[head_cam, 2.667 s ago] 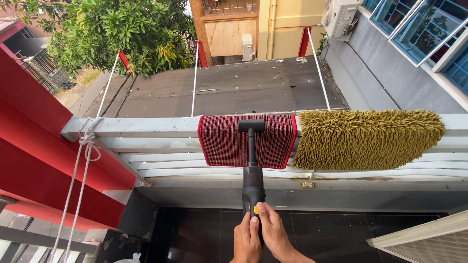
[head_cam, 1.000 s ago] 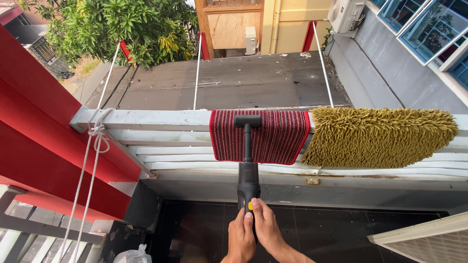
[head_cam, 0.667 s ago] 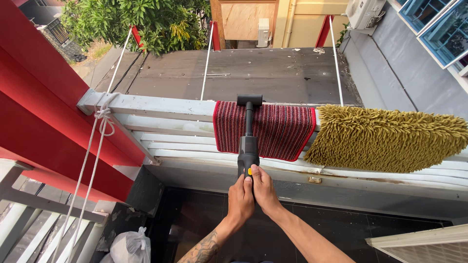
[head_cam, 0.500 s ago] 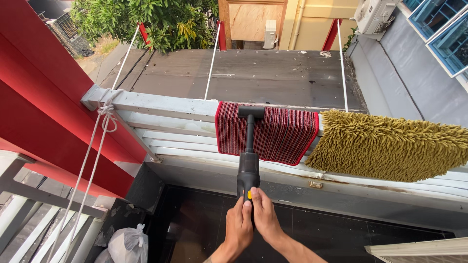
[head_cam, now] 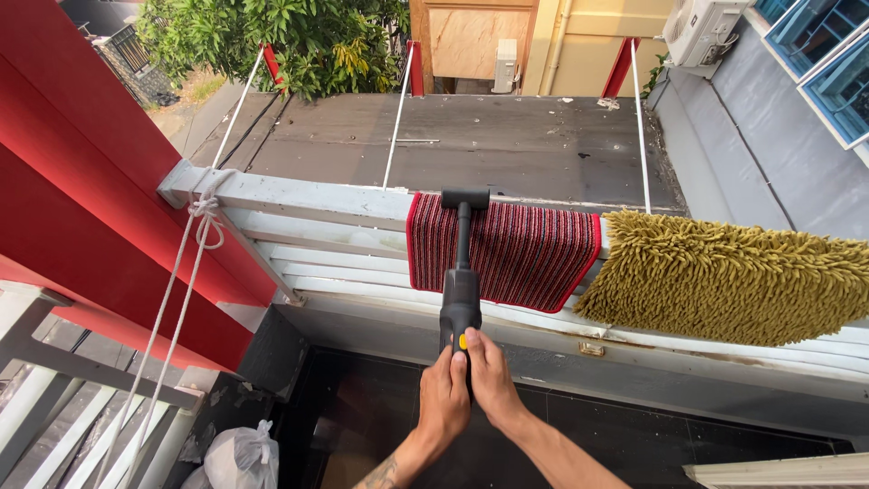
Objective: The person uses a vacuum cleaner with a brush attachment to clean two mats hanging on a balcony railing, moving the tool across the surface of each mat by hand.
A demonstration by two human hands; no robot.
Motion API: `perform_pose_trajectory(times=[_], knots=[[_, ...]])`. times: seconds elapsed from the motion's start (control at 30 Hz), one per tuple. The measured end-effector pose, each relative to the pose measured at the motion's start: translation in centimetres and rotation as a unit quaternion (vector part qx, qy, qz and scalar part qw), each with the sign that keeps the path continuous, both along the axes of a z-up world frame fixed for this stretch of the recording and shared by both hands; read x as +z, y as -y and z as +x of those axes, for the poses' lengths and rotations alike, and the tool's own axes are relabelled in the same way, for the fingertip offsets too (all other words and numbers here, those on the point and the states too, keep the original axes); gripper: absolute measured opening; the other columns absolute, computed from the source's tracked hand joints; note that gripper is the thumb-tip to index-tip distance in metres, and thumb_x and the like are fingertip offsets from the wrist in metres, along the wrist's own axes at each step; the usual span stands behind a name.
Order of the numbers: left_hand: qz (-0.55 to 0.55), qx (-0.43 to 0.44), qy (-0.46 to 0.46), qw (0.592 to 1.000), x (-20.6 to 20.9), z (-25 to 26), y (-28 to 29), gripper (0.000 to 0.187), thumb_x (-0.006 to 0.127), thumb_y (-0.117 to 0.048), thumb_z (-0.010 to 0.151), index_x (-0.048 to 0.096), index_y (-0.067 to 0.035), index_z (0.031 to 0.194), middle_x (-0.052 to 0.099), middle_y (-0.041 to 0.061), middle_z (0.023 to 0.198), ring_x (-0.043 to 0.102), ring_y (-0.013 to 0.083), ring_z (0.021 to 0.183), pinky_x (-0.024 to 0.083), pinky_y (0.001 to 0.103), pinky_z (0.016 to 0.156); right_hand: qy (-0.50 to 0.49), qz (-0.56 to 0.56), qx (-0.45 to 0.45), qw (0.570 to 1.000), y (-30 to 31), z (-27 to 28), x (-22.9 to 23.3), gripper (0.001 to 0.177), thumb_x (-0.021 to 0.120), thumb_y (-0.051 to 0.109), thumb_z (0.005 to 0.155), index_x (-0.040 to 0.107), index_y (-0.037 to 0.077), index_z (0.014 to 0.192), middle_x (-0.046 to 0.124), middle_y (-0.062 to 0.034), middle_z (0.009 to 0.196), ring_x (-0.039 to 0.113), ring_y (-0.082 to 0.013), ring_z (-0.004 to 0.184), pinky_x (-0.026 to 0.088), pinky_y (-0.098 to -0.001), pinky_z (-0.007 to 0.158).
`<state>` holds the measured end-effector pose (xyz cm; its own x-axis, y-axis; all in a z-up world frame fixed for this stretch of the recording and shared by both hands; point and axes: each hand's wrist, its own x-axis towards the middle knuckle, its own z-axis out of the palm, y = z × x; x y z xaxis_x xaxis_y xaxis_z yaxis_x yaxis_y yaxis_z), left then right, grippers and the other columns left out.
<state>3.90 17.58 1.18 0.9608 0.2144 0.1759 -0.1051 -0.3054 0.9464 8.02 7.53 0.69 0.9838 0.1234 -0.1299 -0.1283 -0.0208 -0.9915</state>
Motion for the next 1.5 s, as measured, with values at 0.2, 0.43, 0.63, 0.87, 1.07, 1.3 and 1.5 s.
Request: perform_pose_trajectory(times=[0.2,0.43,0.63,0.87,1.07,1.3,1.5], knots=[[0.001,-0.016,-0.014,1.0,-1.7,-3.9,-1.5,0.04,0.043,-0.028,0.099,0.065,0.0,0.117,0.07,0.026,0.076,0.07,0.0458,0.071,0.051,0.048,0.061,-0.012,-0.085,0.009,0.996,-0.8,-3.9,-2.2,0.055,0.038,0.051,0.103,0.068,0.005,0.101,0.068,-0.0063,0.08,0.062,-0.0155,0.077,0.053,-0.0334,0.073],[0.012,-0.031,-0.027,0.999,0.0,1.9,-4.1,0.038,0.04,-0.028,0.103,0.06,0.0,0.089,0.063,0.023,0.063,0.062,0.0423,0.056,0.044,0.049,0.055,0.007,0.008,-0.005,1.0,-3.7,2.1,-1.1,0.054,0.042,0.049,0.106,0.066,0.001,0.1,0.064,-0.0051,0.082,0.058,-0.0142,0.078,0.052,-0.0353,0.072],[-0.024,-0.05,-0.006,0.998,0.6,-1.3,-4.8,0.036,0.041,-0.028,0.102,0.061,0.002,0.097,0.064,0.021,0.064,0.065,0.0384,0.057,0.047,0.047,0.055,-0.048,0.038,-0.033,0.998,-4.4,-2.3,0.5,0.053,0.042,0.048,0.102,0.07,0.004,0.105,0.069,-0.0044,0.091,0.063,-0.0127,0.086,0.053,-0.0311,0.081],[-0.039,-0.04,-0.028,0.998,1.1,-2.1,-5.3,0.036,0.044,-0.029,0.1,0.063,0.001,0.094,0.064,0.021,0.064,0.065,0.033,0.057,0.047,0.044,0.056,-0.053,0.039,-0.025,0.998,-4.8,-2.9,0.8,0.054,0.042,0.048,0.102,0.072,0.003,0.107,0.072,-0.0058,0.094,0.065,-0.0128,0.09,0.053,-0.0298,0.084],[-0.044,-0.027,-0.061,0.997,2.5,2.1,-6.0,0.041,0.044,-0.03,0.103,0.06,0.003,0.084,0.058,0.021,0.059,0.053,0.031,0.053,0.042,0.045,0.054,-0.052,0.126,-0.03,0.99,-5.9,2.2,1.3,0.053,0.045,0.046,0.105,0.07,-0.001,0.111,0.069,-0.0067,0.097,0.064,-0.014,0.089,0.054,-0.0312,0.084],[-0.072,-0.041,-0.071,0.994,2.5,-3.3,-6.0,0.039,0.044,-0.03,0.098,0.066,0.001,0.108,0.065,0.016,0.062,0.065,0.0244,0.056,0.048,0.042,0.057,-0.113,0.093,-0.051,0.988,-5.9,-3.4,0.7,0.058,0.044,0.049,0.101,0.073,0.001,0.116,0.073,-0.0071,0.102,0.066,-0.0136,0.096,0.053,-0.03,0.09],[-0.049,-0.028,-0.066,0.996,2.2,-1.0,-6.2,0.038,0.045,-0.03,0.1,0.066,0.001,0.094,0.062,0.017,0.061,0.06,0.0259,0.054,0.044,0.043,0.056,-0.105,0.11,-0.033,0.988,-6.0,-1.4,0.6,0.057,0.044,0.049,0.101,0.071,0.001,0.115,0.071,-0.0084,0.1,0.066,-0.0155,0.095,0.054,-0.032,0.088]])
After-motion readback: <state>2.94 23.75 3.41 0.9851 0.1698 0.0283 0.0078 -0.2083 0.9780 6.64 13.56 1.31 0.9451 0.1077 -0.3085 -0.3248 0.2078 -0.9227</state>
